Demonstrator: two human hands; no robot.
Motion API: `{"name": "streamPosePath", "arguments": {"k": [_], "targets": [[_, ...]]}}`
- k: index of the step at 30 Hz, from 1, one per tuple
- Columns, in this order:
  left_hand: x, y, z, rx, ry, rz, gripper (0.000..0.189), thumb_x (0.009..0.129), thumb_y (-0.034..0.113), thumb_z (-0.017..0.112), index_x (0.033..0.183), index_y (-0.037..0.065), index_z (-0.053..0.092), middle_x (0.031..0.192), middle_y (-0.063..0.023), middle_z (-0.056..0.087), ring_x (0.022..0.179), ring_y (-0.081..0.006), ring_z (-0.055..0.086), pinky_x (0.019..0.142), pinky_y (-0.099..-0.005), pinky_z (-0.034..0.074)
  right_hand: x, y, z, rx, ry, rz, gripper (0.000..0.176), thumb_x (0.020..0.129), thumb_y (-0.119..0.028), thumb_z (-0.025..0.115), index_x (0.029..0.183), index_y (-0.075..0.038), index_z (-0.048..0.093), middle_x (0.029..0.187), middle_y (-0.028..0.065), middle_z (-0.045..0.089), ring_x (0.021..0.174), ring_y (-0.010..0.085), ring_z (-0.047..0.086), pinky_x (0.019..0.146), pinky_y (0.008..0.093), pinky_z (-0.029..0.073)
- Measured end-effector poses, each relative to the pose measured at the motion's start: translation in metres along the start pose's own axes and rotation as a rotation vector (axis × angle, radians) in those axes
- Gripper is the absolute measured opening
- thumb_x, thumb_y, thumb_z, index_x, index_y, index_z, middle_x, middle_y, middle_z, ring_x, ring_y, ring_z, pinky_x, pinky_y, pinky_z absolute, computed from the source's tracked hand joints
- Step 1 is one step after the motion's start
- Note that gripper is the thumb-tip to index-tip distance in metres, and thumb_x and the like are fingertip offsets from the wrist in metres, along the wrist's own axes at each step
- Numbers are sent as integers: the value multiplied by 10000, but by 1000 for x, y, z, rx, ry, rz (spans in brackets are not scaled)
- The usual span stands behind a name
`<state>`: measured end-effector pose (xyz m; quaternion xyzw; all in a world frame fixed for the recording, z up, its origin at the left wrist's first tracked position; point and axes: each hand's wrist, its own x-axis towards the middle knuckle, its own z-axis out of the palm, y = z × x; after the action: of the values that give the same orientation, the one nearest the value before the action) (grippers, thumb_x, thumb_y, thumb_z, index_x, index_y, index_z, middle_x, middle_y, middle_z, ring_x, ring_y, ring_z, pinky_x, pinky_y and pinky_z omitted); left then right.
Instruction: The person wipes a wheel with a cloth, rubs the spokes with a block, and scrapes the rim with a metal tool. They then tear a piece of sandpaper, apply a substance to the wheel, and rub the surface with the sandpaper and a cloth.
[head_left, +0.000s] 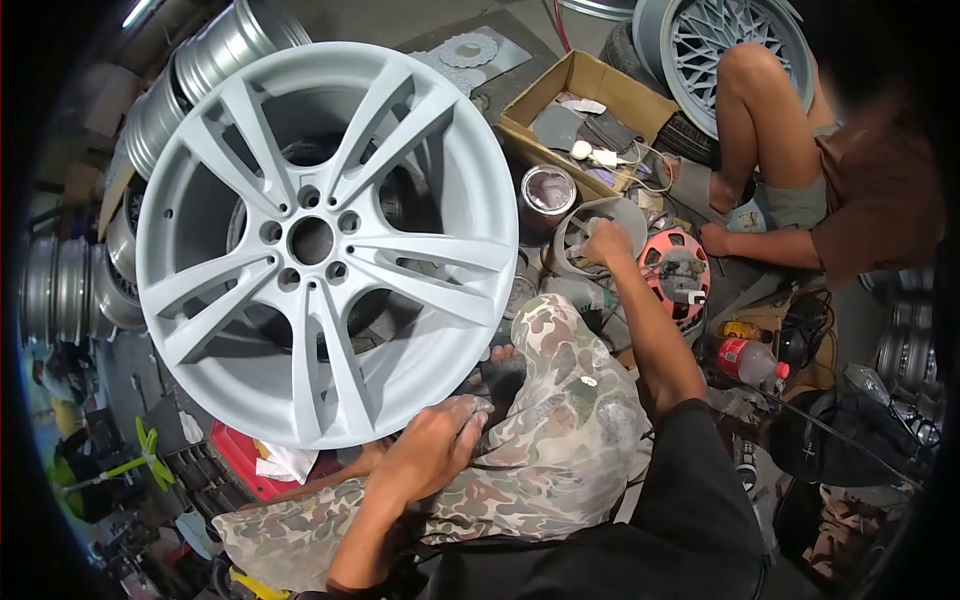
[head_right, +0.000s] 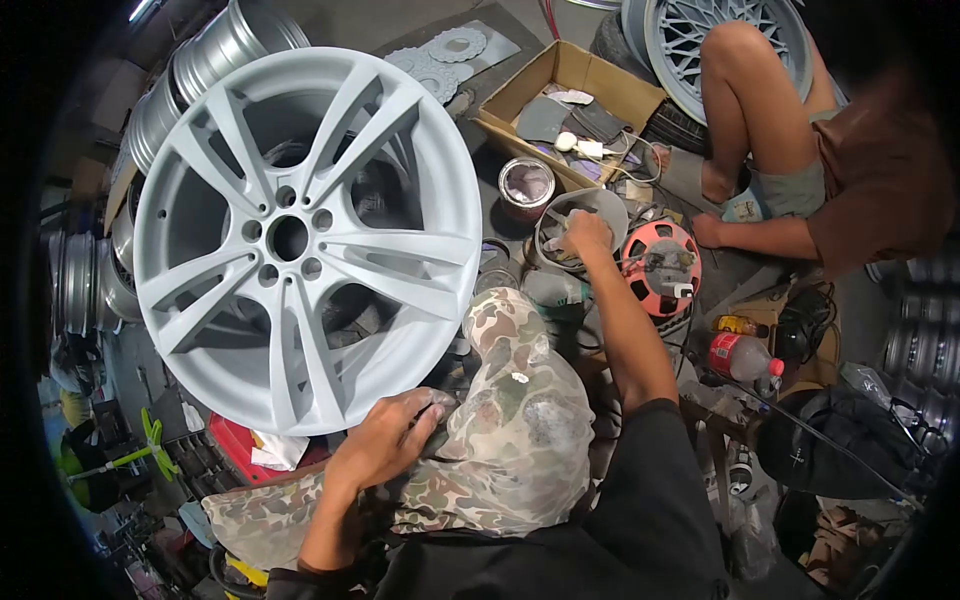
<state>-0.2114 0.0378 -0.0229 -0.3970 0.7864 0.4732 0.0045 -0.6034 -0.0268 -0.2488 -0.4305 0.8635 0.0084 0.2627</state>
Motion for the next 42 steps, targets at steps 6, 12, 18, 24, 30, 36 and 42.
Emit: {"name": "streamPosePath", "arguments": {"k": [6,12,18,24,30,36,42], "targets": [[3,3,-11,-57,8,14,211,997,150,635,1114,-10,710,1060,-229,716,922,-411,689,821,-425,536,16,12,11,-157,-46,-41,559,728,-393,879,1108,-10,733,1162,227,727,1107,395,695,934,481,568],[-6,0,-16,-26,134,64,204,977,124,661,1117,-16,711,1033,-216,723,822,-367,700,736,-393,539,54,27,50,-196,80,-124,353,781,-298,758,995,-17,769,1078,211,756,1027,376,735,878,460,590],[1,5,-36,-93,236,0,180,987,127,662,998,-42,723,835,-140,704,704,-220,650,651,-310,496,-20,63,-52,-230,142,-412,238,899,-220,700,964,2,751,890,184,756,790,307,747,693,463,569],[40,31,-46,-305,388,157,180,999,127,657,1021,-35,733,853,-49,708,735,-82,619,655,-253,500,-141,21,-135,663,-154,-199,322,932,-334,774,901,-22,699,659,-38,538,569,49,473,511,255,351],[54,92,-49,-263,456,399,226,949,130,718,1115,-22,740,987,-85,736,711,-89,617,620,-255,496,-219,-32,-146,997,-104,-313,268,946,-298,775,999,-53,680,697,-85,548,567,12,454,494,227,330],[75,85,-50,-494,305,277,291,952,237,755,1104,-11,750,814,-22,692,621,-75,551,578,-258,449,-253,-61,-144,1195,-153,-426,273,930,-290,797,1006,-59,673,704,-72,575,523,17,461,473,212,345],[63,83,-50,-470,334,290,228,956,208,758,926,-17,741,770,21,675,710,-26,559,638,-221,467,-264,-80,-138,1279,-84,-469,176,940,-173,784,971,-57,657,780,-67,607,622,3,488,538,197,371]]}}
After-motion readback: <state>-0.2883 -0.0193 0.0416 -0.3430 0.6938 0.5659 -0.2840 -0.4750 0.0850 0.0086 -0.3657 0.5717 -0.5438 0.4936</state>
